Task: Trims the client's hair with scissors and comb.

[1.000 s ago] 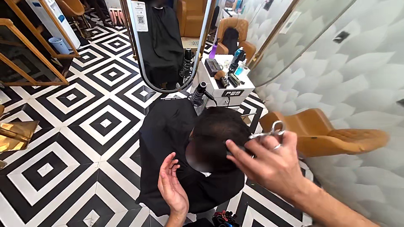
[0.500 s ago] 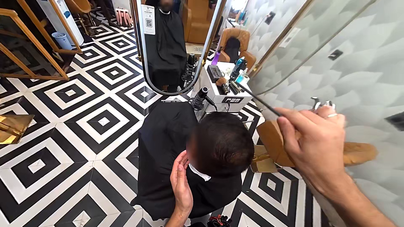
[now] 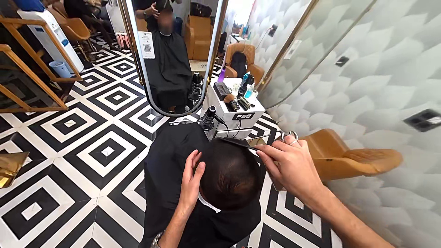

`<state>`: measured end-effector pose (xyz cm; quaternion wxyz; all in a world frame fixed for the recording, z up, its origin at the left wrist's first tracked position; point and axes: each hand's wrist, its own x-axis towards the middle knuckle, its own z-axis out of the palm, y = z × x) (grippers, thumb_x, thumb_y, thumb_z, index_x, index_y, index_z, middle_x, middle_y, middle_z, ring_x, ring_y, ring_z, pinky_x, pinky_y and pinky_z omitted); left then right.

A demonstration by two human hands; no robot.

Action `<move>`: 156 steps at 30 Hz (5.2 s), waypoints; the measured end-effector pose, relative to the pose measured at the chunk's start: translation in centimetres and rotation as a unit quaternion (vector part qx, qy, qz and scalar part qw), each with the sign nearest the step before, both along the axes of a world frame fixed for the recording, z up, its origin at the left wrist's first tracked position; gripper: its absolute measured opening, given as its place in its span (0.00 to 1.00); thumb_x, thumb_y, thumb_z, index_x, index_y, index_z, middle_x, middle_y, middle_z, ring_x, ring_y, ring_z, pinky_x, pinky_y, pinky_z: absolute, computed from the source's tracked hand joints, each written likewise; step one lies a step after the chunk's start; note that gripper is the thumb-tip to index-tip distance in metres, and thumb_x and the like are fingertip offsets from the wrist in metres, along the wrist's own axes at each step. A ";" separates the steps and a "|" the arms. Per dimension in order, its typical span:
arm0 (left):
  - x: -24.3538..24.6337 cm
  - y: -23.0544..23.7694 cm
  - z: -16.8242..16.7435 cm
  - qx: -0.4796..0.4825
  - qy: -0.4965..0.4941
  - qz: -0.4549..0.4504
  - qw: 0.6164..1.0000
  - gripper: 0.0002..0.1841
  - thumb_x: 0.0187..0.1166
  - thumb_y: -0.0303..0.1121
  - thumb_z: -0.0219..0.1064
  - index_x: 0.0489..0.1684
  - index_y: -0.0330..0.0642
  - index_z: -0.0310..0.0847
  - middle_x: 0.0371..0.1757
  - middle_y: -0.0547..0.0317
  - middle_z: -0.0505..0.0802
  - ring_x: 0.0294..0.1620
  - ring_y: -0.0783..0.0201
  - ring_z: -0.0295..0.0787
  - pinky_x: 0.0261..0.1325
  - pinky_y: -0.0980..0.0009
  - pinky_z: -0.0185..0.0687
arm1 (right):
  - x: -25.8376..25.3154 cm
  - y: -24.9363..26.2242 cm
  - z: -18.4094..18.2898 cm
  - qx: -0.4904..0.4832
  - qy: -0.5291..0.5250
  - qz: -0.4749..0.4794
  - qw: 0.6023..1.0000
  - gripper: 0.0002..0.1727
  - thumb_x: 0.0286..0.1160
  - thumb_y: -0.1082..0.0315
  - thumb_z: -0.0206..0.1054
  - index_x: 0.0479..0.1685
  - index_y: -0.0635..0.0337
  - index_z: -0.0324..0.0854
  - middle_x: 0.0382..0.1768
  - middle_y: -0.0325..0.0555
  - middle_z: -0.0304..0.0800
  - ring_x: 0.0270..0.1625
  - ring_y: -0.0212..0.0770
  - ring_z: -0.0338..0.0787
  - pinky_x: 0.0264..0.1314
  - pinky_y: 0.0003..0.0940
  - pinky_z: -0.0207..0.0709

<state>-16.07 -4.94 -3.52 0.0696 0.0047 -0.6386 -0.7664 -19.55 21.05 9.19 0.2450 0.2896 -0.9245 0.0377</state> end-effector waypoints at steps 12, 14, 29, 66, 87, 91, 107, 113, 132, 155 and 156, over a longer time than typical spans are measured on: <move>-11.7 2.1 9.1 -0.133 -0.047 -0.243 0.960 0.16 0.81 0.20 0.64 0.65 0.37 0.83 0.36 0.53 0.95 0.28 0.72 0.87 0.32 0.76 0.82 | -15.7 3.2 -4.0 -0.295 -0.515 -0.026 0.805 0.16 0.89 0.64 0.58 0.38 0.63 0.87 0.22 0.40 0.86 0.22 0.32 0.79 0.28 0.32 0.71; -12.3 2.5 9.4 -0.155 -0.032 -0.245 0.956 0.15 0.80 0.18 0.65 0.62 0.35 0.84 0.33 0.52 0.95 0.26 0.70 0.87 0.31 0.75 0.82 | -17.5 1.7 -5.4 -0.270 -0.641 -0.004 0.718 0.15 0.88 0.62 0.58 0.39 0.60 0.87 0.20 0.36 0.83 0.18 0.26 0.74 0.20 0.22 0.63; -6.2 -5.6 1.0 0.106 -0.057 -0.224 0.967 0.23 0.76 0.62 0.68 0.45 0.53 0.97 0.71 0.51 0.90 0.79 0.58 0.80 0.81 0.63 0.74 | -16.2 2.6 -7.4 -0.341 -0.767 0.104 0.533 0.19 0.90 0.64 0.55 0.27 0.57 0.81 0.18 0.34 0.76 0.18 0.24 0.72 0.22 0.17 0.66; -9.5 1.0 7.1 -0.037 0.023 -0.173 0.984 0.28 0.86 0.35 0.41 0.41 0.33 0.94 0.52 0.40 0.97 0.64 0.50 0.92 0.74 0.57 0.81 | -16.0 4.9 2.5 -0.253 -0.720 0.135 0.632 0.10 0.81 0.73 0.56 0.53 0.66 0.78 0.36 0.51 0.94 0.32 0.38 0.94 0.33 0.31 0.87; -10.2 1.2 7.6 -0.064 0.082 -0.217 0.971 0.26 0.83 0.31 0.42 0.46 0.31 0.93 0.53 0.42 0.97 0.68 0.52 0.90 0.80 0.56 0.75 | -16.8 0.2 4.2 0.067 -0.671 0.280 0.683 0.08 0.79 0.70 0.70 0.49 0.65 0.82 0.33 0.43 0.88 0.28 0.31 0.85 0.32 0.28 0.81; -10.5 1.3 7.5 -0.063 0.100 -0.235 0.965 0.27 0.84 0.33 0.41 0.46 0.30 0.93 0.53 0.41 0.97 0.67 0.52 0.91 0.80 0.55 0.75 | -17.0 0.3 4.7 0.060 -0.660 0.265 0.700 0.08 0.77 0.71 0.72 0.48 0.65 0.84 0.34 0.44 0.90 0.29 0.32 0.86 0.33 0.29 0.82; -12.0 -0.4 6.3 0.025 0.006 0.126 0.992 0.29 0.95 0.44 0.41 0.55 0.30 0.88 0.71 0.46 0.89 0.81 0.52 0.77 0.83 0.54 0.70 | -18.8 -0.1 -4.8 -0.236 -0.575 0.067 0.780 0.15 0.84 0.58 0.64 0.52 0.63 0.85 0.28 0.42 0.89 0.26 0.36 0.84 0.38 0.38 0.80; -8.1 -5.0 0.3 0.101 -0.083 -0.078 0.988 0.36 0.88 0.63 0.40 0.50 0.43 0.90 0.75 0.52 0.87 0.82 0.54 0.75 0.83 0.52 0.68 | -16.8 1.1 -4.5 -0.248 -0.672 0.103 0.690 0.09 0.83 0.63 0.65 0.41 0.58 0.86 0.23 0.32 0.83 0.22 0.26 0.79 0.29 0.24 0.74; -9.1 0.7 7.0 -0.122 0.071 -0.200 0.970 0.10 0.75 0.31 0.75 0.50 0.40 0.96 0.51 0.59 0.98 0.57 0.69 0.94 0.67 0.68 0.86 | -11.8 2.9 0.2 -0.367 -0.714 0.087 0.590 0.12 0.89 0.67 0.58 0.39 0.57 0.85 0.30 0.33 0.88 0.22 0.21 0.77 0.26 0.15 0.70; -9.5 1.4 7.3 -0.065 0.066 -0.172 0.981 0.25 0.81 0.32 0.45 0.45 0.31 0.93 0.52 0.41 0.97 0.66 0.52 0.91 0.76 0.57 0.77 | -16.0 1.0 3.8 0.124 -0.608 0.296 0.727 0.18 0.75 0.60 0.76 0.45 0.65 0.77 0.30 0.42 0.77 0.33 0.30 0.76 0.40 0.31 0.71; -9.4 1.5 7.5 -0.064 0.063 -0.159 0.983 0.24 0.80 0.32 0.46 0.43 0.32 0.94 0.50 0.43 0.97 0.64 0.55 0.92 0.75 0.58 0.79 | -16.2 0.8 4.0 0.122 -0.608 0.301 0.724 0.17 0.76 0.60 0.75 0.44 0.65 0.77 0.30 0.41 0.78 0.33 0.30 0.76 0.39 0.30 0.71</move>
